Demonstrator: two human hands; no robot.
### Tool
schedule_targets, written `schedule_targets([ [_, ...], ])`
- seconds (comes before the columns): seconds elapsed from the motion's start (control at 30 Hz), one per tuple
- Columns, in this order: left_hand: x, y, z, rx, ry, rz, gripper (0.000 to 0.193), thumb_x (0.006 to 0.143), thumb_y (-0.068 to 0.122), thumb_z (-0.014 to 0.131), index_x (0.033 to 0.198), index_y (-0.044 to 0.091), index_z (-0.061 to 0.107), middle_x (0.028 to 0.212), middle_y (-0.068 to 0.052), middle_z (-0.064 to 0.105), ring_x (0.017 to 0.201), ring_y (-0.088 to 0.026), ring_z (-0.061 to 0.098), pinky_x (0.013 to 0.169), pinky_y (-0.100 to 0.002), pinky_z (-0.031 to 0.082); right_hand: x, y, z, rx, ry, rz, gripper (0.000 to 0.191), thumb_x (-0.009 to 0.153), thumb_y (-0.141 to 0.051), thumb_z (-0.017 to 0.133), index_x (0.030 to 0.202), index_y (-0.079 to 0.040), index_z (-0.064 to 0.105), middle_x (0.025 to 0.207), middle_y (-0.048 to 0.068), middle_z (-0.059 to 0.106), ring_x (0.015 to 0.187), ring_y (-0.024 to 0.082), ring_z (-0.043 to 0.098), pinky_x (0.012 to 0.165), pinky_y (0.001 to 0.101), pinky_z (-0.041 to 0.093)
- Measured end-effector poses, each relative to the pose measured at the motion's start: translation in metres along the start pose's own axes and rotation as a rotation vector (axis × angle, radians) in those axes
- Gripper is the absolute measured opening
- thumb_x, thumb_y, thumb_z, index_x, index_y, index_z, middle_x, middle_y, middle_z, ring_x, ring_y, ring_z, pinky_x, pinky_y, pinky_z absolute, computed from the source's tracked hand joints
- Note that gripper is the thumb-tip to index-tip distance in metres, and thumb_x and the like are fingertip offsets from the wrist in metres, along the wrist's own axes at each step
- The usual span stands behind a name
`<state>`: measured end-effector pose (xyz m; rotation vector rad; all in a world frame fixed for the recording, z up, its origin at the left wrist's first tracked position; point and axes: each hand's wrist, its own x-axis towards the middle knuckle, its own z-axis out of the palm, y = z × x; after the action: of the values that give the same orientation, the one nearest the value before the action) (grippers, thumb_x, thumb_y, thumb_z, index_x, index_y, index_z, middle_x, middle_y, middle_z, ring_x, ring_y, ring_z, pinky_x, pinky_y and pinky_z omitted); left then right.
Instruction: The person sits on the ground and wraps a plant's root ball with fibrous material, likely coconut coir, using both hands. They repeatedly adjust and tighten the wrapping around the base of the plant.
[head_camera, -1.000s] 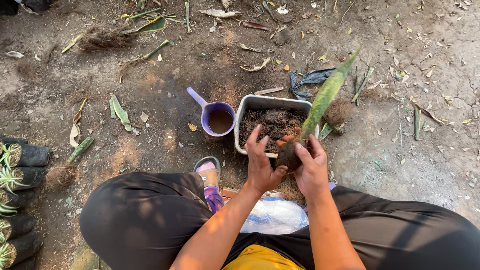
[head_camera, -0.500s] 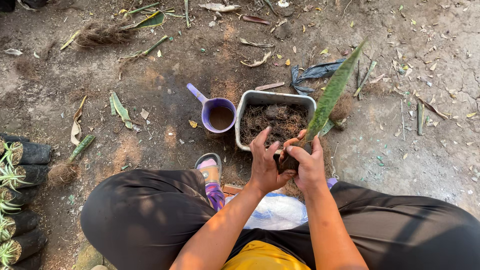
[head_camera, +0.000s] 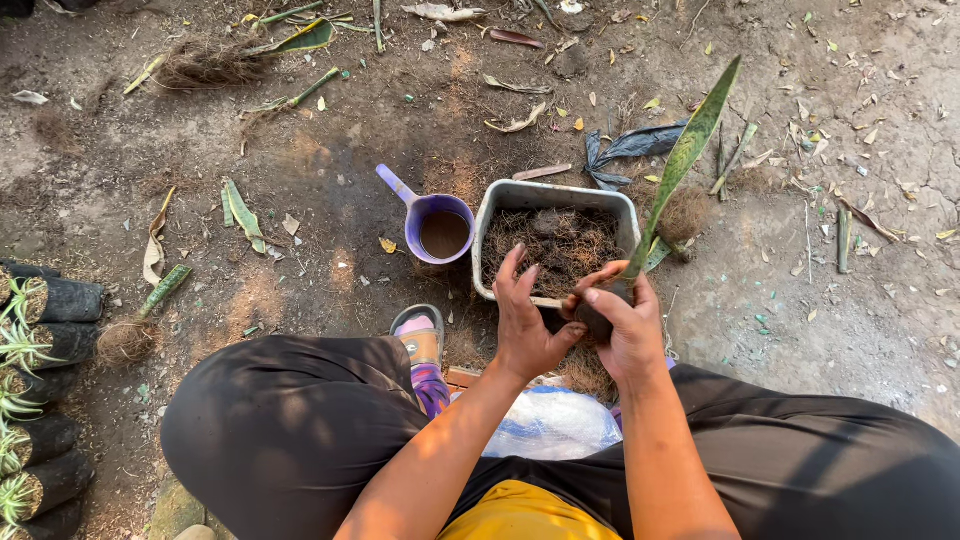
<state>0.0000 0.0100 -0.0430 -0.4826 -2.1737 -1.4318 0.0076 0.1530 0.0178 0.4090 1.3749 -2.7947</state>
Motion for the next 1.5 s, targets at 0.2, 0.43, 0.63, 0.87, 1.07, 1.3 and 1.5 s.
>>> schedule_targets([
  [0.2, 0.000, 0.006, 0.000, -0.020, -0.013, 0.030, 0.082, 0.099, 0.067, 0.054, 0.155, 0.014, 0.025, 0.161, -0.030, 0.031, 0.148, -0.048, 0.039, 0.123, -0.062, 0.033, -0.002, 0.001, -0.006, -0.129, 0.069, -0.056, 0.037, 0.083, 0.004, 0.068, 0.117, -0.006, 0.055, 0.091, 0.011, 0.069, 0.076, 0.021, 0.068, 0.069, 0.0349, 0.060],
  [0.43, 0.006, 0.008, -0.002, -0.075, 0.015, 0.027, 0.085, 0.100, 0.067, 0.056, 0.158, 0.016, 0.021, 0.163, -0.030, 0.026, 0.151, -0.048, 0.038, 0.122, -0.059, 0.037, -0.004, -0.011, 0.000, -0.190, -0.067, -0.049, 0.042, 0.086, 0.000, 0.068, 0.127, -0.002, 0.057, 0.103, 0.010, 0.069, 0.093, 0.020, 0.070, 0.085, 0.0348, 0.061],
  [0.63, 0.007, 0.012, -0.003, -0.054, 0.009, 0.031, 0.090, 0.095, 0.068, 0.061, 0.158, 0.019, 0.020, 0.162, -0.030, 0.026, 0.149, -0.048, 0.038, 0.122, -0.060, 0.038, -0.001, -0.004, -0.009, -0.162, 0.014, -0.033, 0.031, 0.089, -0.002, 0.066, 0.119, -0.002, 0.058, 0.097, 0.011, 0.066, 0.085, 0.024, 0.070, 0.076, 0.0377, 0.060],
  [0.87, 0.003, 0.006, 0.001, -0.044, -0.010, 0.059, 0.083, 0.100, 0.063, 0.057, 0.159, 0.017, 0.021, 0.163, -0.030, 0.029, 0.147, -0.048, 0.039, 0.120, -0.060, 0.035, -0.002, 0.000, 0.001, -0.105, 0.062, -0.009, 0.031, 0.091, -0.005, 0.065, 0.121, -0.004, 0.057, 0.095, 0.012, 0.063, 0.080, 0.023, 0.066, 0.070, 0.0403, 0.059],
  [1.07, 0.004, -0.002, 0.000, -0.008, 0.018, 0.074, 0.079, 0.105, 0.059, 0.054, 0.158, 0.012, 0.020, 0.162, -0.032, 0.028, 0.148, -0.050, 0.038, 0.122, -0.062, 0.033, -0.004, -0.009, 0.010, 0.101, 0.008, 0.090, 0.021, 0.086, -0.008, 0.060, 0.107, -0.008, 0.053, 0.096, 0.013, 0.068, 0.090, 0.030, 0.073, 0.074, 0.0460, 0.062],
  [1.3, -0.001, 0.001, 0.001, -0.008, -0.019, 0.058, 0.079, 0.100, 0.068, 0.047, 0.151, 0.011, 0.028, 0.158, -0.031, 0.031, 0.145, -0.049, 0.040, 0.118, -0.062, 0.034, -0.005, 0.002, -0.006, -0.012, -0.074, -0.057, 0.019, 0.090, 0.003, 0.063, 0.106, -0.003, 0.053, 0.092, 0.014, 0.064, 0.085, 0.026, 0.066, 0.075, 0.0432, 0.059],
  [1.5, 0.008, -0.004, 0.001, 0.092, -0.006, 0.006, 0.079, 0.104, 0.069, 0.043, 0.153, 0.009, 0.026, 0.160, -0.030, 0.031, 0.148, -0.047, 0.040, 0.120, -0.061, 0.034, -0.001, -0.005, 0.010, -0.099, 0.144, -0.041, 0.023, 0.098, -0.002, 0.063, 0.119, -0.004, 0.056, 0.095, 0.011, 0.063, 0.086, 0.022, 0.065, 0.080, 0.0383, 0.059],
])
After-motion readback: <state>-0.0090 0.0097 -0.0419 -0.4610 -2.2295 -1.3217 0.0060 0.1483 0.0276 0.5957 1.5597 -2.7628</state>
